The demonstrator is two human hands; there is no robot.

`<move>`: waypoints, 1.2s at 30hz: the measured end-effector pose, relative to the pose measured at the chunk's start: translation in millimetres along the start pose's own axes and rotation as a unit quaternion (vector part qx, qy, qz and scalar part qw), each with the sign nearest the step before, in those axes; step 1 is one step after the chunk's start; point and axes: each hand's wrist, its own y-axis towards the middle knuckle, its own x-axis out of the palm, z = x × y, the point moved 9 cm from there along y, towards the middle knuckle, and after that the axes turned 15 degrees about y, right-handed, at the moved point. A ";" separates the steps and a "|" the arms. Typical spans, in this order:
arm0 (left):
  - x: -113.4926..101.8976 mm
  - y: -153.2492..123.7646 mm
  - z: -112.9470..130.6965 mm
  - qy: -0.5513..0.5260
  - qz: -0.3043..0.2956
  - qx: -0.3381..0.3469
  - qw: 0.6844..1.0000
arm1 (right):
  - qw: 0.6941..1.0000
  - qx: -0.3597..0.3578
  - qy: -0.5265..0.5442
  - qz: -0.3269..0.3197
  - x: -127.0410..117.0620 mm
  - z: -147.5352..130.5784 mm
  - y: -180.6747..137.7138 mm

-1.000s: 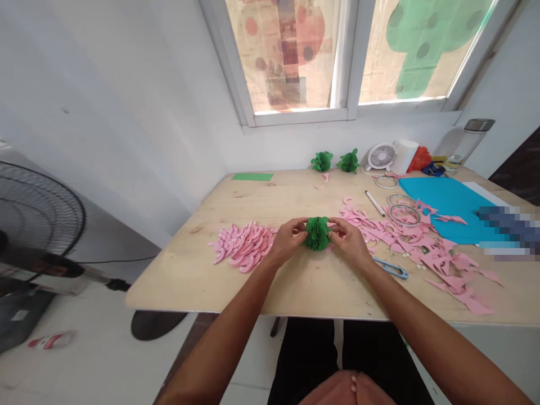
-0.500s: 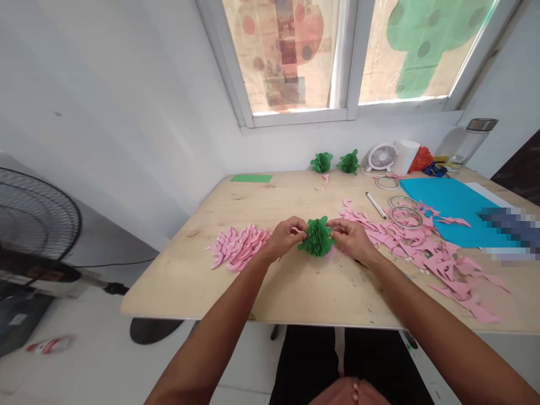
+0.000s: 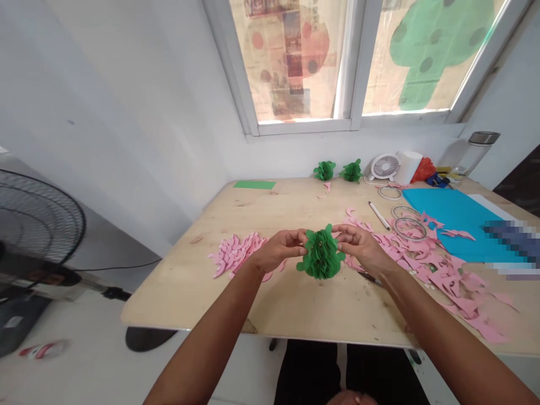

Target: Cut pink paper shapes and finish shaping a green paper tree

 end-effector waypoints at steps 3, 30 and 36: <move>1.4 -1.0 2.6 -0.030 -0.026 0.012 0.999 | 0.998 0.030 0.042 -0.029 6.5 2.9 1.2; 15.9 9.1 78.8 0.005 -0.146 0.078 0.986 | 0.966 0.094 0.137 -0.197 89.0 -33.0 3.7; 16.7 13.1 80.7 0.010 -0.142 0.084 0.986 | 0.975 0.088 0.089 -0.185 85.4 -37.6 6.4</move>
